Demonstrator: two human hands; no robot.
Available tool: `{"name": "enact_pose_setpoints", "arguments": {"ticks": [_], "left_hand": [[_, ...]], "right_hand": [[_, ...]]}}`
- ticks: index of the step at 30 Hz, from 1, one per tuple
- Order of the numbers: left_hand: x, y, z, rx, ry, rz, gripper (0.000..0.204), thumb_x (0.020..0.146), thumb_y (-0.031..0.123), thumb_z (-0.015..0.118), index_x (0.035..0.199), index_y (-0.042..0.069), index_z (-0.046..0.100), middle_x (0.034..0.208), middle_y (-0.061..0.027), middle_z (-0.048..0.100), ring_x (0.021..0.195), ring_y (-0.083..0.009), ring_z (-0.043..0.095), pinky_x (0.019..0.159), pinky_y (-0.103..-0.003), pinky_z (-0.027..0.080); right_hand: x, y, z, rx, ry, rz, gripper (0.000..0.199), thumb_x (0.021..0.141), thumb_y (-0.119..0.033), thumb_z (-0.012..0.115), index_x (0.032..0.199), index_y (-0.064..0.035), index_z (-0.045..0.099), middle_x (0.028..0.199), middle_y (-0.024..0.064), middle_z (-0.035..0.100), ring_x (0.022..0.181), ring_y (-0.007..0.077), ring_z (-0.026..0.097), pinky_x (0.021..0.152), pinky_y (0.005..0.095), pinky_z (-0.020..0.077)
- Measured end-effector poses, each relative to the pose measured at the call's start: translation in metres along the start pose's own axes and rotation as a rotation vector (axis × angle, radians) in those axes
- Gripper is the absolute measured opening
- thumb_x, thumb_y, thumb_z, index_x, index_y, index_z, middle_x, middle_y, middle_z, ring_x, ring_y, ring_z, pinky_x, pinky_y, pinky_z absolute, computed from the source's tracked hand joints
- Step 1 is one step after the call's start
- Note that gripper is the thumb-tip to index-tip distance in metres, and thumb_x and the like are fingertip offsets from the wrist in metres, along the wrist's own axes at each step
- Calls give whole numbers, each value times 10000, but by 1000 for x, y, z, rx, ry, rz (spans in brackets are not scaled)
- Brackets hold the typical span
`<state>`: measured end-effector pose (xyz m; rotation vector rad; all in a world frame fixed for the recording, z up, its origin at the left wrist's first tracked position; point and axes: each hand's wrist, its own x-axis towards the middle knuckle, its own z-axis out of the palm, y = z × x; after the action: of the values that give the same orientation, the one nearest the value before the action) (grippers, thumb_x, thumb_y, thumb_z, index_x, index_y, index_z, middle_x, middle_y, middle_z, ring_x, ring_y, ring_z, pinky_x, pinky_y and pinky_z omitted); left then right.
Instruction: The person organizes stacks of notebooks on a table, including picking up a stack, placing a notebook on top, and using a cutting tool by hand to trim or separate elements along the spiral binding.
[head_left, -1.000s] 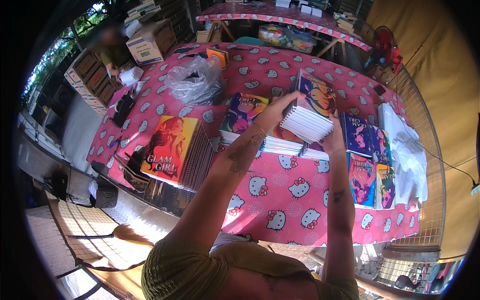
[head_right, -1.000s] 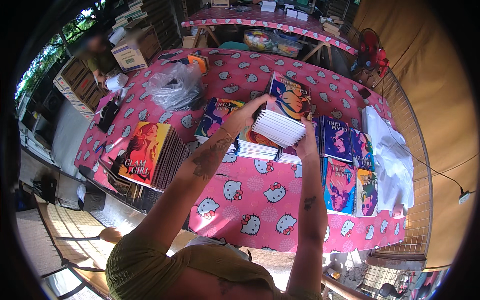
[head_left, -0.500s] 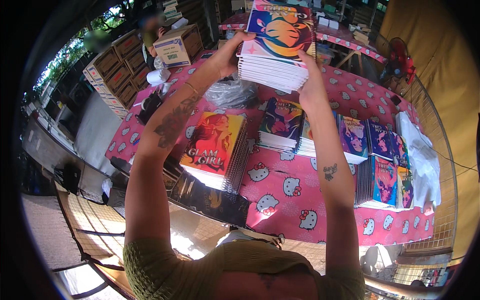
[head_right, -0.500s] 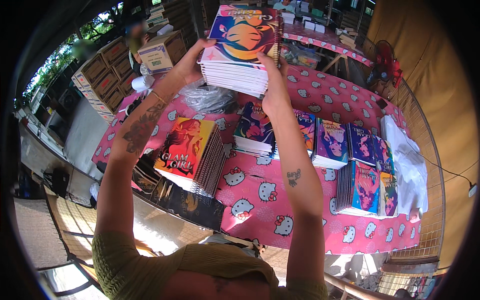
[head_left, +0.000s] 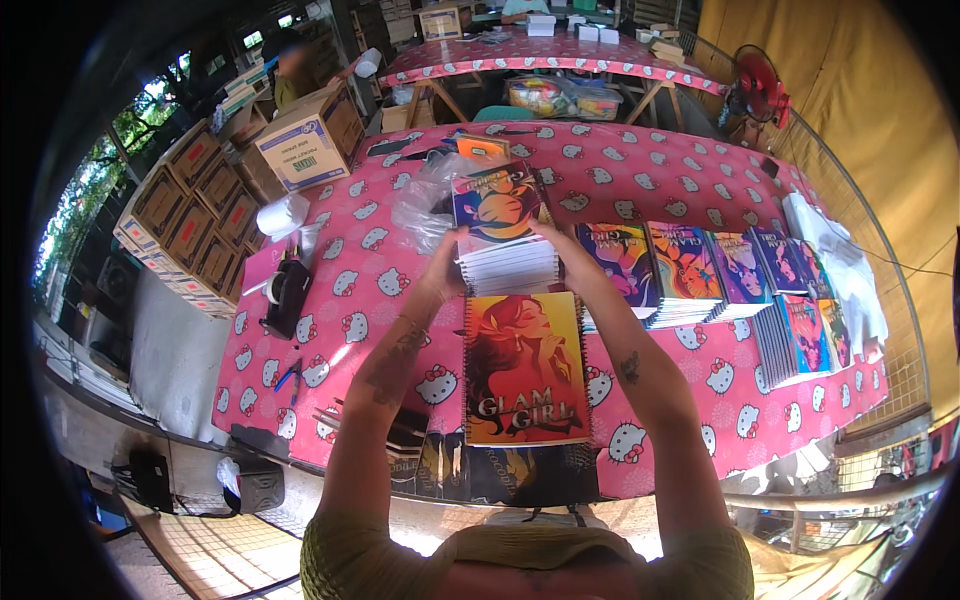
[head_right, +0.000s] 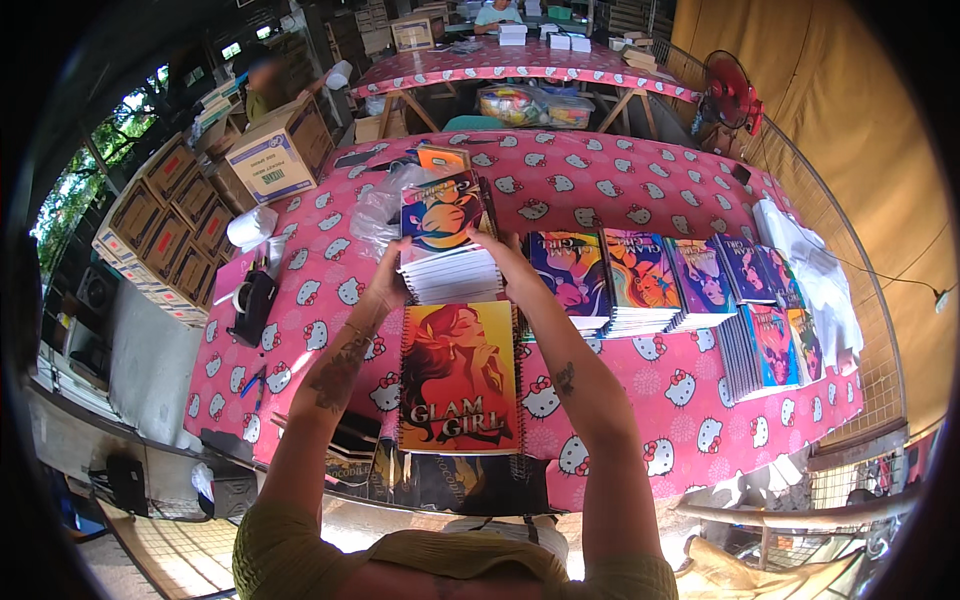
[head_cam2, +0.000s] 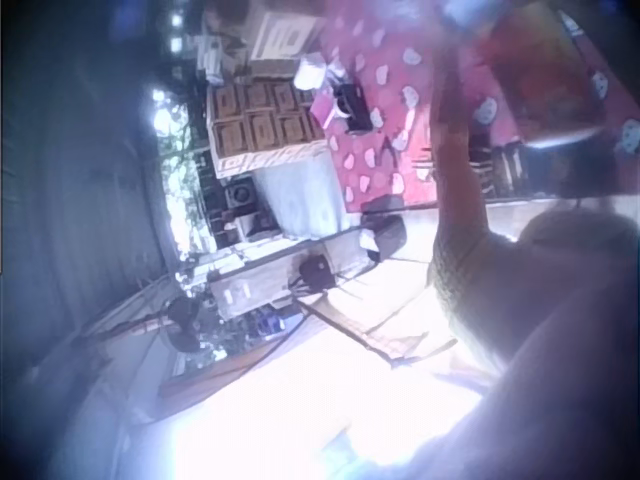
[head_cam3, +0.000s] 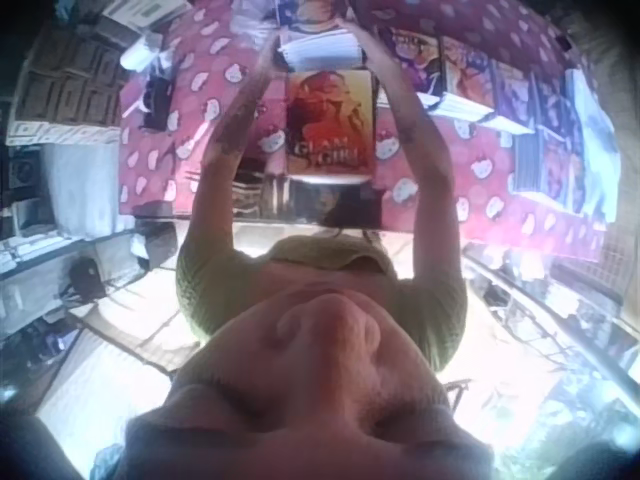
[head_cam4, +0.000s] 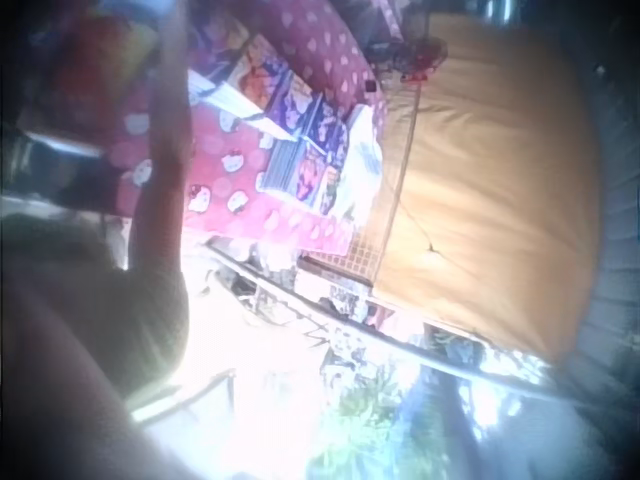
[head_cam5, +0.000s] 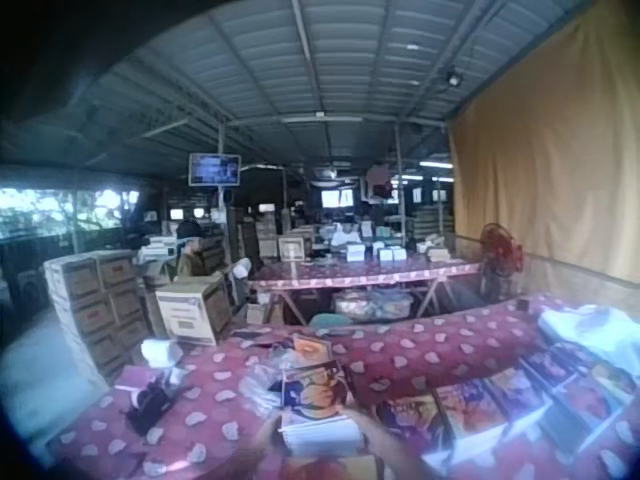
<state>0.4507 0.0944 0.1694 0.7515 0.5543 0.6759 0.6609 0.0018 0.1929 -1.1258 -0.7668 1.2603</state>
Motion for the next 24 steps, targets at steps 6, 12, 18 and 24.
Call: {"name": "enact_pose_setpoints", "arguments": {"ticks": [6, 12, 18, 24], "left_hand": [[16, -68, -45, -95, 39, -2, 616, 796, 426, 684, 1260, 51, 529, 1124, -133, 635, 1009, -278, 616, 907, -402, 491], [14, -98, -64, -82, -89, -24, 647, 805, 458, 676, 1291, 69, 502, 1132, -121, 622, 1006, -235, 603, 888, -390, 487], [41, -88, -51, 238, -245, -275, 679, 815, 500, 655, 1315, 77, 480, 1163, -121, 601, 1030, -219, 581, 880, -397, 470], [53, -61, -66, 542, -238, -312, 711, 825, 542, 635, 1340, 84, 458, 1193, -121, 581, 1054, -202, 560, 872, -403, 453]], "right_hand": [[-16, 8, -31, -213, -49, 307, 818, 795, -609, 648, 1404, -153, 349, 1318, 82, 481, 1200, 222, 485, 974, 439, 399], [-83, 15, -39, -300, -23, 67, 679, 917, -590, 488, 1401, -117, 429, 1377, 102, 499, 1274, 198, 450, 1025, 438, 328], [-146, 120, -83, -148, 272, 228, 692, 912, -577, 507, 1423, -120, 411, 1389, 85, 487, 1310, 232, 419, 1073, 444, 290], [-154, 185, -74, 58, 91, 395, 902, 847, -759, 407, 1482, -127, 307, 1498, 109, 341, 1344, 251, 337, 1045, 444, 293]]}}
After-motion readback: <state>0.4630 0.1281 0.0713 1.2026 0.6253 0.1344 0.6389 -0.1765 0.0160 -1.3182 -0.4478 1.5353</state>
